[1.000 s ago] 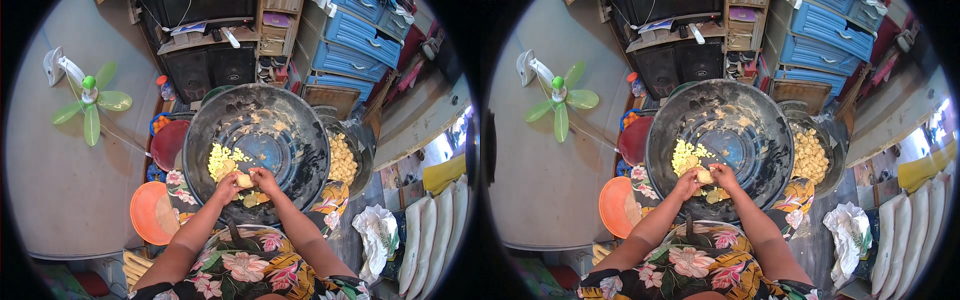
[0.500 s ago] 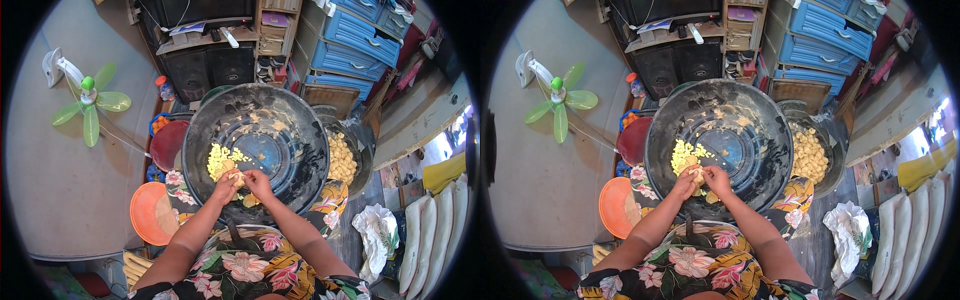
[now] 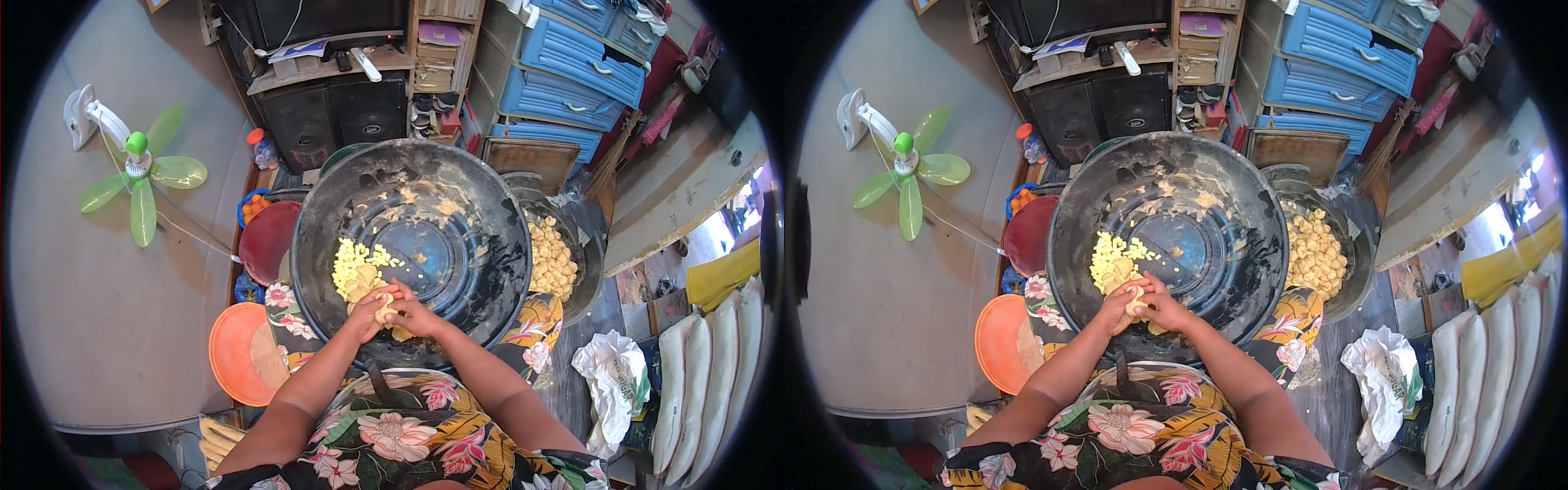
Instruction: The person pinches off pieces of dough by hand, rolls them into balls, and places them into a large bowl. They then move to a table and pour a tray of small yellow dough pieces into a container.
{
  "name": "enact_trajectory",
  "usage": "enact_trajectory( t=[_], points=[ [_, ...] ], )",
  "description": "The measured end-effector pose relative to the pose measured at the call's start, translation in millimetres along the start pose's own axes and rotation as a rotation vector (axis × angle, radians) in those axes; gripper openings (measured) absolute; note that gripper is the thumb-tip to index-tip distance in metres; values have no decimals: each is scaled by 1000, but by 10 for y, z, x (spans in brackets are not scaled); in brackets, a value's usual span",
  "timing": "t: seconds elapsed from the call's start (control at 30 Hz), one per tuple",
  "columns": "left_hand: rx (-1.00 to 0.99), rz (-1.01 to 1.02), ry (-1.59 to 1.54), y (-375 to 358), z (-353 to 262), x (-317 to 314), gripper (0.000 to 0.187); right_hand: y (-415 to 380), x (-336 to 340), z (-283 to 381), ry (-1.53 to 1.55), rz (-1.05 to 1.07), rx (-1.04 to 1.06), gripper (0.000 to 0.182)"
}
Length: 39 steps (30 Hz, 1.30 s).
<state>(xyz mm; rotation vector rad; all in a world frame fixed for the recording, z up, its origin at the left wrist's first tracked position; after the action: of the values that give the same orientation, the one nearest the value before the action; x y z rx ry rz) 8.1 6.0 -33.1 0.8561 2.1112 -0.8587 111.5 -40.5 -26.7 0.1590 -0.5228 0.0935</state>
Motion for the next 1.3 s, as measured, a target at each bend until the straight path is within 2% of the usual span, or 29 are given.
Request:
enact_trajectory(
  t=[0.1, 0.17, 0.23, 0.27, 0.33, 0.37, 0.4, 0.43, 0.47, 0.5, 0.53, 0.57, 0.6, 0.63, 0.7, 0.73, 0.77, 0.83, 0.9, 0.93, 0.97, 1.03, 1.1, 1.13, 1.2, 1.27, 1.3],
  points=[
    [-62, -20, 90, 26, 86, -47, 45, -73, -36, 37, -63, 80, -53, 27],
    [-102, -61, 212, 98, 78, 78, 52, -66, -17, 162, -138, 43, 0, 25],
    [-119, -222, 194, 109, 6, 110, 53, -10, 62, 190, 137, -10, -146, 28],
    [-159, -233, 169, 159, 16, 238, 49, 3, 168, 194, 126, -95, -223, 35],
    [-132, -291, 214, 122, -40, 343, 45, 10, 506, 148, 271, -386, -148, 37],
    [-100, -344, 262, 109, -52, 389, 42, -43, 752, 109, 190, -509, -130, 39],
    [-103, -396, 265, 90, -63, 402, 35, -110, 1027, 243, 395, -657, -262, 38],
    [-101, -397, 262, 90, -60, 415, 35, -244, 1350, 561, 404, -786, -379, 33],
    [-101, -401, 270, 90, -53, 436, 32, -380, 1581, 350, 236, -1034, -186, 26],
    [-101, -404, 279, 97, -38, 449, 30, -521, 1795, 327, 291, -1157, -143, 25],
    [-95, -403, 276, 113, -18, 451, 30, -705, 2006, 56, 226, -1317, -162, 27],
    [-93, -386, 339, 139, -7, 436, 27, -848, 2160, 137, 313, -1458, -223, 27],
    [-90, -368, 402, 156, 10, 426, 24, -970, 2312, 217, 226, -1501, -290, 30],
    [-87, -367, 399, 159, 49, 442, 24, -1062, 2456, 231, -112, -1569, -156, 41],
    [-121, -234, 864, 169, 94, 370, 18, -1162, 2581, 135, -545, -1509, -391, 54],
    [-144, -148, 1173, 165, 128, 312, 22, -1154, 2549, 83, -545, -1508, -390, 54],
    [-145, -150, 1173, 146, 186, 301, 22, -1100, 2493, 34, -589, -1454, -377, 58],
    [36, -22, 1803, 88, 395, 165, 26, -946, 2308, -35, -630, -1397, -365, 62],
    [84, 11, 1854, 81, 540, 172, 28, -469, 1838, -263, -100, -766, -325, 43],
    [130, 47, 1905, 88, 603, 199, 30, -283, 1573, -23, -22, -462, -449, 34],
    [132, 52, 1909, 116, 629, 249, 30, -196, 1183, -469, -71, -263, -407, 27],
    [112, 115, 1938, 177, 655, 337, 35, -41, 590, -529, -79, 174, -337, 22],
    [137, 140, 1915, 136, 542, 233, 35, -13, 213, -611, -375, 243, -357, 18],
    [159, 172, 1886, 112, 511, 196, 34, -31, 99, -619, -373, 247, -350, 18],
    [120, 187, 1824, 117, 515, 265, 32, -107, -94, -683, -601, 430, -444, 27],
    [80, 215, 1762, 148, 511, 294, 30, -123, -111, -675, -604, 429, -458, 27],
    [176, 113, 1614, 176, 429, 279, 28, -136, -86, -672, -610, 424, -474, 26]
  ],
)
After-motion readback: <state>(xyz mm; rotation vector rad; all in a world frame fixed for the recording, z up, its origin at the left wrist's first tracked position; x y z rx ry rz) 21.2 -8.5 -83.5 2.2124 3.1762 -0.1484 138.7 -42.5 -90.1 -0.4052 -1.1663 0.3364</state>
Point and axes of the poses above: each hand's wrist, its own y-axis towards the middle knuckle, its own x-axis out of the back of the hand, z = x × y, the point moved 5 cm from there along y, towards the middle knuckle, and after that the axes turned 9 degrees about -y, right-handed, at the moved point
